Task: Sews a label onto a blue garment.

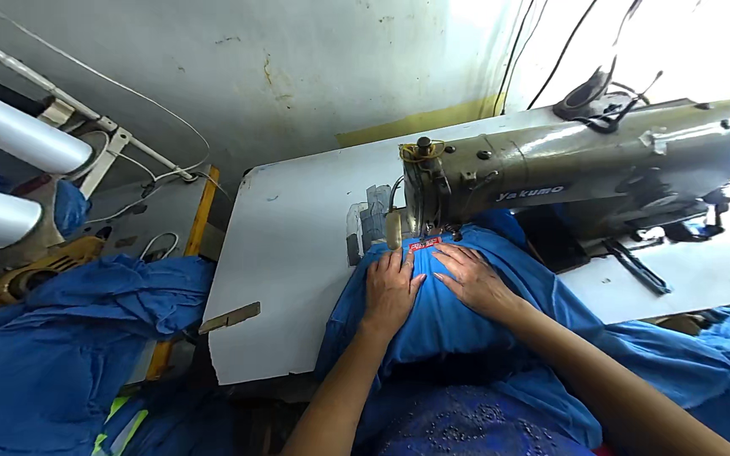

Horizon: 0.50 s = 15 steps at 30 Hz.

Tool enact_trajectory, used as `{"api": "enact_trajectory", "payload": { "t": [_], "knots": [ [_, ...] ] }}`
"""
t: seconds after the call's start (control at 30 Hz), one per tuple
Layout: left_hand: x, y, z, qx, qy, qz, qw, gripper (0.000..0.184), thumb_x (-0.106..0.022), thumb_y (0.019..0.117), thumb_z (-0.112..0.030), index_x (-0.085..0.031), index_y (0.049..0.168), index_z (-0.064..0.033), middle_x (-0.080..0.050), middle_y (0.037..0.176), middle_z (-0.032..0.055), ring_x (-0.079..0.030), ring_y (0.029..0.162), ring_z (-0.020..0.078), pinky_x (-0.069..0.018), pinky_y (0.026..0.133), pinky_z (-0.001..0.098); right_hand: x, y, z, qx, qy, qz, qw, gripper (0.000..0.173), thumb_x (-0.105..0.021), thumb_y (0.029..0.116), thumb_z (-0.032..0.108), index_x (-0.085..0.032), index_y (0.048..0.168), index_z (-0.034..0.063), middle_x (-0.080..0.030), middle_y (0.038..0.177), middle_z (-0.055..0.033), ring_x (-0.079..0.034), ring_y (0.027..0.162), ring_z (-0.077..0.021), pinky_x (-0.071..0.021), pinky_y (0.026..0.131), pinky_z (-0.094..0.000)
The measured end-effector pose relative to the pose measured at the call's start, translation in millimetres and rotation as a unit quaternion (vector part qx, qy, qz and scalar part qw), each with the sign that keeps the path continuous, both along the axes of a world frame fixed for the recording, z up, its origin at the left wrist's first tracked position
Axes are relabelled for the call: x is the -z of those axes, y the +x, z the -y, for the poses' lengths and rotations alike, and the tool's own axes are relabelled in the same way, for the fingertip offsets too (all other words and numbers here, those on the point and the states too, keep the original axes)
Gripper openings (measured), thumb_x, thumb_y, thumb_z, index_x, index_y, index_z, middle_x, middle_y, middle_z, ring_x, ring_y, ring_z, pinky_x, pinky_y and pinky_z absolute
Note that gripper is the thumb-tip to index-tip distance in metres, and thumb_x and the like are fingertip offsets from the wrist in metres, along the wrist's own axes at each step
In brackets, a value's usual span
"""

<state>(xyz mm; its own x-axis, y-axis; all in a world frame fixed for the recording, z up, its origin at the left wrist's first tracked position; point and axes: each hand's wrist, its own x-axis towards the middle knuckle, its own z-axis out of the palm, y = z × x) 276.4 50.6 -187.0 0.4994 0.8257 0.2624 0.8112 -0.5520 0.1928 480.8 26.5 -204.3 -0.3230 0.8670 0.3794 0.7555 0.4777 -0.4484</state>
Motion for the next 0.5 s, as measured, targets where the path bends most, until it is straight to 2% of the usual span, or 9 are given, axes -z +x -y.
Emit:
{"api": "enact_trajectory", "payload": {
  "t": [0.23,0.43,0.5],
  "knots": [
    [3.3,1.1,-2.6,0.008,0.023,-0.021,0.999,0.051,-0.046,0.1041,-0.039,-0.067,0.134,-0.0029,-0.063,0.138,0.0217,-0.062,0.123,0.0418,-0.0493,0.096,0.0585,2.0,-0.5,-0.1,0.01,0.0,0.035,0.999,0.051,-0.045,0.1078,0.039,-0.065,0.134,0.0006,-0.061,0.143,-0.0142,-0.056,0.136,-0.0325,-0.0436,0.109,-0.0529],
    [3.0,2.1,-3.8,0.021,0.055,-0.052,0.997,0.053,-0.047,0.1029,-0.039,-0.068,0.13,0.0011,-0.063,0.135,0.0245,-0.063,0.12,0.0447,-0.05,0.092,0.0598,-0.6,-0.7,0.6,0.009,-0.01,0.031,0.999,0.05,-0.046,0.1076,0.038,-0.064,0.135,0.0006,-0.06,0.146,-0.0134,-0.054,0.137,-0.0314,-0.043,0.11,-0.0514],
    [3.1,2.3,-6.2,0.041,0.068,-0.052,0.996,0.051,-0.049,0.1014,-0.036,-0.069,0.126,0.0032,-0.063,0.137,0.024,-0.061,0.123,0.0457,-0.0489,0.093,0.0618,-2.5,-0.8,1.5,0.006,-0.021,0.029,0.999,0.05,-0.046,0.1076,0.038,-0.063,0.136,0.0001,-0.059,0.146,-0.0139,-0.053,0.139,-0.0316,-0.0421,0.111,-0.0517]
  ]
}}
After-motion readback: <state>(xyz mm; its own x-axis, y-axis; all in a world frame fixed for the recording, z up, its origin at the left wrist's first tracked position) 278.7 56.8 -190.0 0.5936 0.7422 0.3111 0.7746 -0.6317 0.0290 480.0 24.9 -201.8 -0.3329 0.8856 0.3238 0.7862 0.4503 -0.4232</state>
